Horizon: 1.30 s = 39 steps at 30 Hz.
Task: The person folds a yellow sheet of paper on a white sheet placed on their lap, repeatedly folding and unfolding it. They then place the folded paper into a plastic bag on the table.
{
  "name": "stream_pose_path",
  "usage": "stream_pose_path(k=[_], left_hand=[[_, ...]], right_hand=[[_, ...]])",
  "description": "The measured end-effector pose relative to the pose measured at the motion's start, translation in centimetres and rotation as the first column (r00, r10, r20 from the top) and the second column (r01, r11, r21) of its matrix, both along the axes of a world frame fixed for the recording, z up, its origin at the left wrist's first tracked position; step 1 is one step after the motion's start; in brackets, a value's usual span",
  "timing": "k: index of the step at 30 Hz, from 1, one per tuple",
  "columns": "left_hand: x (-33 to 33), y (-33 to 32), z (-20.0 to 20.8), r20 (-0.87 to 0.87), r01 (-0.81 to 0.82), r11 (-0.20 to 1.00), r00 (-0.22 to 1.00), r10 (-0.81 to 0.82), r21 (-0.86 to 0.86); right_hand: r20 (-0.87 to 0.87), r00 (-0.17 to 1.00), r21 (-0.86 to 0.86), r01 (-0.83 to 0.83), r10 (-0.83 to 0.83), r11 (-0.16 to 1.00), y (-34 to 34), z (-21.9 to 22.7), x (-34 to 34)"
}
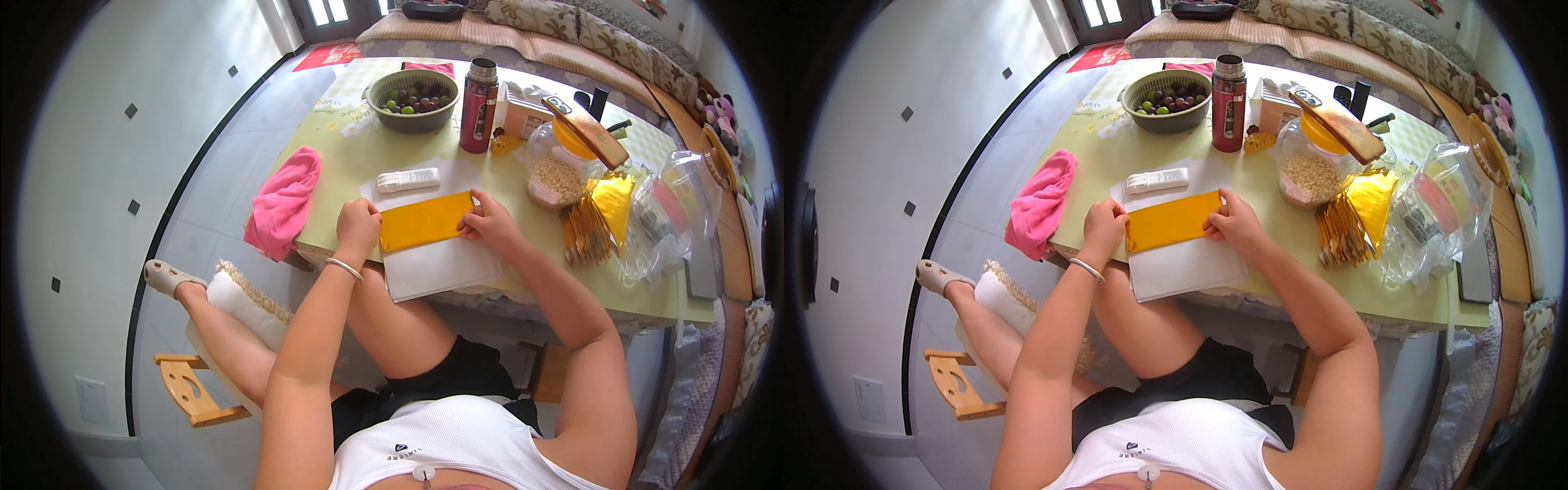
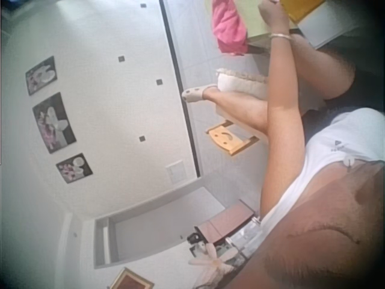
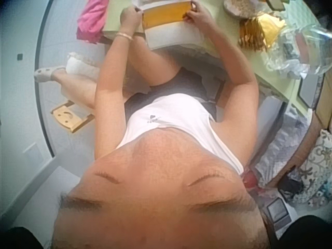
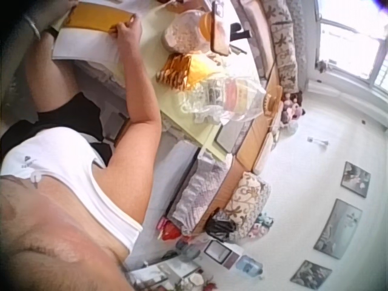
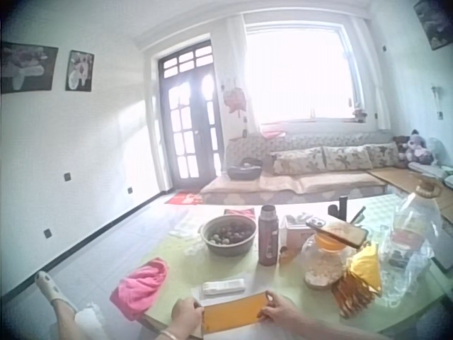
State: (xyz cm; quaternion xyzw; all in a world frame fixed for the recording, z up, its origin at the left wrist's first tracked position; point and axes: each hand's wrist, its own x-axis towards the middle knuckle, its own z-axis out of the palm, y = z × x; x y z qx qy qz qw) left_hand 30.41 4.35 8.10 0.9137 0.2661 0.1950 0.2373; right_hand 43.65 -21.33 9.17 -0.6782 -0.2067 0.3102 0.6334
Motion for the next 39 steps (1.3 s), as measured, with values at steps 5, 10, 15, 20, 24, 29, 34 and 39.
stream_pose_path(k=[5, 10, 15, 20, 24, 29, 34, 39], left_hand=[[0.1, -0.9, 0.5, 0.077, 0.034, 0.999, 0.996, -0.036, 0.033], [0.4, -0.8, 0.7, -0.001, 0.02, 0.997, 1.0, -0.02, 0.079], [-0.5, -1.0, 0.8, 0.207, 0.034, 0.99, 0.976, -0.062, 0.137], [-2.8, -4.2, 4.2, 0.26, 0.138, 0.835, 0.966, 0.006, -0.532], [-3.3, -4.3, 2.8, 0.334, 0.171, 0.627, 0.931, 0.15, -0.76], [-2.9, -4.0, 2.3, 0.303, 0.189, 0.413, 0.925, 0.229, -0.891], [-3.3, -4.1, 2.0, 0.293, 0.181, 0.39, 0.923, 0.249, -0.903], [-3.8, -4.2, 1.8, 0.309, 0.2, 0.456, 0.934, 0.179, -0.867]], right_hand=[[0.019, 1.0, -0.013, 0.01, -0.01, 1.0, -0.1, -0.3, 0.2], [0.009, 1.0, -0.008, 0.017, -0.017, 1.0, 0.0, 0.1, 0.0], [-0.022, 0.999, 0.016, 0.041, -0.04, 0.999, 0.3, 0.3, -0.4], [-0.017, 0.999, 0.05, 0.034, -0.034, 0.998, -0.2, -0.6, 0.4], [-0.087, 0.992, 0.075, 0.096, -0.09, 0.992, 0.2, -0.7, 0.1], [-0.177, 0.979, 0.132, 0.127, -0.103, 0.983, 0.0, -0.2, 0.1], [-0.208, 0.967, 0.105, 0.175, -0.15, 0.979, -0.3, -0.2, 0.2], [-0.12, 0.984, -0.015, 0.134, -0.135, 0.991, -1.2, 0.4, 0.3]])
